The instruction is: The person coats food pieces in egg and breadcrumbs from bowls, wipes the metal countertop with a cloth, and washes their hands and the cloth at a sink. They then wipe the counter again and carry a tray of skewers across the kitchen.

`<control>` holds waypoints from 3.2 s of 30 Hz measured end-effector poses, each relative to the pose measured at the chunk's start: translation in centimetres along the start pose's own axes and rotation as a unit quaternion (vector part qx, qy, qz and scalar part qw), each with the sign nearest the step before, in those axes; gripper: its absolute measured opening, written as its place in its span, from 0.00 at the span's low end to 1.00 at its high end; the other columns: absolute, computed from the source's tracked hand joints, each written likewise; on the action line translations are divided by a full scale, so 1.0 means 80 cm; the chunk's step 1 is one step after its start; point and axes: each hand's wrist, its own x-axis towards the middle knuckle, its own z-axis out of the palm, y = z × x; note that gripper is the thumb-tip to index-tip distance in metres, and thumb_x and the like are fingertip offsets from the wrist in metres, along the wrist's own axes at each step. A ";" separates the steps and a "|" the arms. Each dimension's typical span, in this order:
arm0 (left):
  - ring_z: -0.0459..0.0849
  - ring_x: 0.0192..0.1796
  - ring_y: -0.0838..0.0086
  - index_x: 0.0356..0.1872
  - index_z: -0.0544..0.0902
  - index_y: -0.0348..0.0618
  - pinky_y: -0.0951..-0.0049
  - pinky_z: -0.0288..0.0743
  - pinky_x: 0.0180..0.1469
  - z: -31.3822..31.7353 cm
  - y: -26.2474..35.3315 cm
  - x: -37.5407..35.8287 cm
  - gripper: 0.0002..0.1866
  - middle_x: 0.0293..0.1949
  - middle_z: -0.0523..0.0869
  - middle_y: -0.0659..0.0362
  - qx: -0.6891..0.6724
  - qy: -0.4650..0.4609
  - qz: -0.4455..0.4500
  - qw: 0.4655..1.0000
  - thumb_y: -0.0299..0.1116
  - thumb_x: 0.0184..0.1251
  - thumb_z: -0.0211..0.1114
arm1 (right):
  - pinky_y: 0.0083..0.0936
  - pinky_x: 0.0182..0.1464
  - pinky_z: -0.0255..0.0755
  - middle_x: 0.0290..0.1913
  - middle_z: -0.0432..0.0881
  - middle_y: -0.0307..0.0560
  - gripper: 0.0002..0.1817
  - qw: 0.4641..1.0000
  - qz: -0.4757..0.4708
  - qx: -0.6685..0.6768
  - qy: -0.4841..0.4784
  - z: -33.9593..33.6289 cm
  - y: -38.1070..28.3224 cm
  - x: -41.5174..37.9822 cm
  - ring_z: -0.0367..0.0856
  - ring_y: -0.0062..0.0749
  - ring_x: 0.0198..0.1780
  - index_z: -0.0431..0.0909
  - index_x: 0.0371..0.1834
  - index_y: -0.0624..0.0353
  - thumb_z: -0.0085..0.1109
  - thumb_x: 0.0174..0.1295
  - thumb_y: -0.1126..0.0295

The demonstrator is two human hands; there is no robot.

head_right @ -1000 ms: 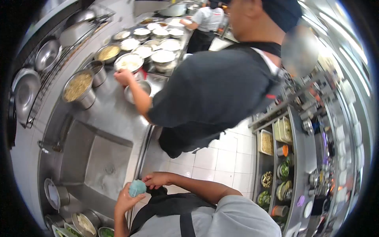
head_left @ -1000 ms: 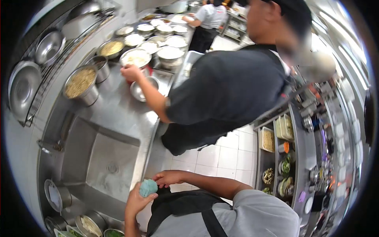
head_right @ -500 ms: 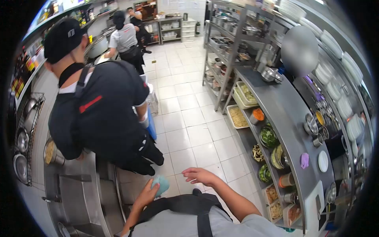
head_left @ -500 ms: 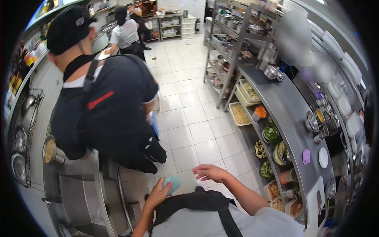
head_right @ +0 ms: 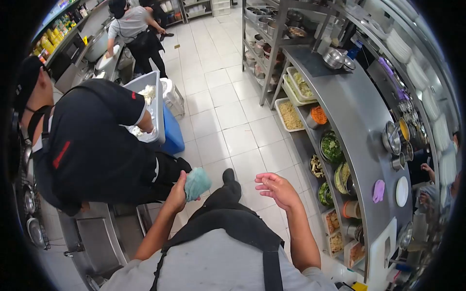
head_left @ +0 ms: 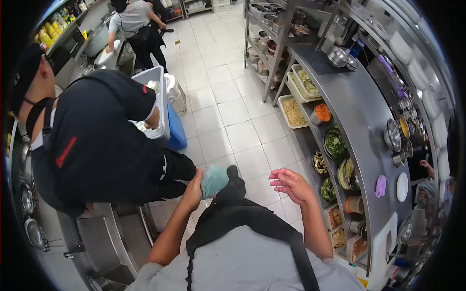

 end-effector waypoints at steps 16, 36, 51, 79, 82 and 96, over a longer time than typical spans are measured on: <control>0.73 0.41 0.77 0.49 0.79 0.35 0.73 0.72 0.47 0.075 0.269 0.378 0.25 0.39 0.78 0.62 0.152 0.008 0.175 0.973 0.51 0.84 0.50 | 0.29 0.35 0.76 0.33 0.82 0.40 0.12 0.879 0.312 -0.026 0.361 -0.286 0.105 0.179 0.83 0.30 0.34 0.80 0.47 0.52 0.60 0.68 0.58; 0.77 0.30 0.76 0.27 0.78 0.34 0.69 0.70 0.32 -0.032 0.563 0.693 0.15 0.25 0.81 0.59 0.551 0.321 0.330 0.696 0.31 0.76 0.59 | 0.27 0.33 0.76 0.37 0.86 0.44 0.17 0.961 0.034 -0.241 0.129 -0.304 -0.364 0.814 0.82 0.27 0.32 0.84 0.50 0.62 0.62 0.67 0.61; 0.80 0.39 0.77 0.37 0.83 0.37 0.71 0.75 0.45 -0.119 0.635 0.963 0.18 0.34 0.85 0.61 0.059 0.224 0.115 0.966 0.39 0.82 0.51 | 0.32 0.57 0.76 0.59 0.80 0.53 0.34 0.853 -0.121 -0.400 -0.314 0.103 -0.728 1.088 0.81 0.38 0.57 0.71 0.70 0.57 0.71 0.62 0.59; 0.87 0.47 0.68 0.60 0.77 0.36 0.66 0.82 0.50 -0.306 1.015 1.568 0.23 0.48 0.87 0.56 -0.326 0.280 0.204 0.880 0.46 0.78 0.63 | 0.35 0.52 0.78 0.52 0.84 0.55 0.21 0.830 -0.233 -0.481 -0.160 0.107 -1.187 1.709 0.85 0.43 0.49 0.80 0.57 0.58 0.65 0.66 0.58; 0.86 0.45 0.67 0.57 0.78 0.37 0.64 0.82 0.49 -0.391 0.976 1.659 0.22 0.45 0.86 0.56 -0.269 0.294 0.138 0.907 0.47 0.77 0.64 | 0.36 0.55 0.77 0.52 0.85 0.55 0.22 0.816 -0.176 -0.529 -0.152 0.083 -1.205 1.786 0.84 0.44 0.53 0.80 0.57 0.59 0.64 0.66 0.56; 0.78 0.36 0.80 0.50 0.80 0.47 0.74 0.73 0.36 -0.205 1.179 1.985 0.08 0.37 0.82 0.66 -0.011 -0.099 -0.052 0.994 0.35 0.78 0.61 | 0.40 0.59 0.75 0.60 0.82 0.54 0.31 0.961 0.091 -0.136 0.224 -0.120 -1.272 1.937 0.80 0.43 0.61 0.79 0.62 0.56 0.56 0.70 0.41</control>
